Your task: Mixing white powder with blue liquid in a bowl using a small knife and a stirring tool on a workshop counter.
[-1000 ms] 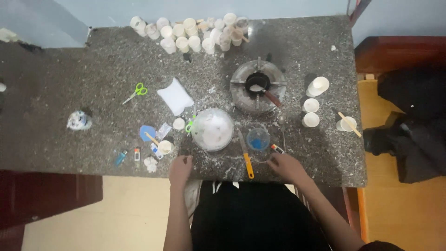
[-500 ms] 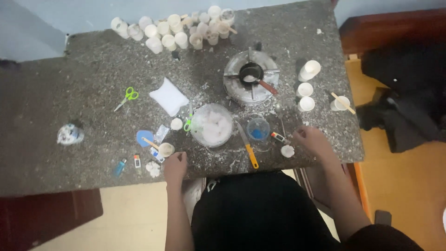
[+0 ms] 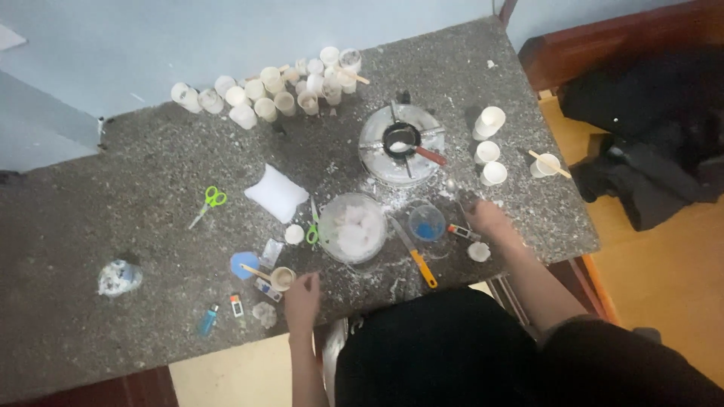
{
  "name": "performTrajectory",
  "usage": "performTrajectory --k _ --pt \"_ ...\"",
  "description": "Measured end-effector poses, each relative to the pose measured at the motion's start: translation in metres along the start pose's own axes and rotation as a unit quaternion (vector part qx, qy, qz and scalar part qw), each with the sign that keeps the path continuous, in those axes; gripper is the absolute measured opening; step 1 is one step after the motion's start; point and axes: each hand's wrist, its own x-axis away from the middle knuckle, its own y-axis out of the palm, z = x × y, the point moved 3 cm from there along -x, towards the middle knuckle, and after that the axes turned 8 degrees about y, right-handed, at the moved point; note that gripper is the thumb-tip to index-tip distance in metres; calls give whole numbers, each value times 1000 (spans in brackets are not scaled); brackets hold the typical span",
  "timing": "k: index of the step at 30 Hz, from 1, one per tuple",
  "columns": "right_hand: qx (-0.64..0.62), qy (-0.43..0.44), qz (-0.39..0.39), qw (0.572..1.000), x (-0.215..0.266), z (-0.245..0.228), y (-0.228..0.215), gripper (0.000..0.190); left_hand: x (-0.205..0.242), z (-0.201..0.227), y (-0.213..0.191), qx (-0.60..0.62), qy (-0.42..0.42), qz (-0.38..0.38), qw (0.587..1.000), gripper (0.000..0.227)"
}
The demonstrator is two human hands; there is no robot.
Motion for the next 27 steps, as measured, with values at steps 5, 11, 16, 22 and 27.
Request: performTrajectory --k 5,11,16,22,27 --pt "86 8 67 994 -46 12 42 39 -19 -53 34 19 39 24 999 43" --pt "28 82 42 995 -24 5 41 48 2 -23 29 162 -14 -24 986 37" --pt "-57 63 9 996 -6 -4 24 38 -13 -10 45 268 -45 -51 961 41" --pt "-143 45 10 989 29 -20 -5 35 -12 38 49 286 -38 -109 951 69" --pt "-320 28 57 945 10 -5 16 36 -30 36 64 183 -24 -98 978 74"
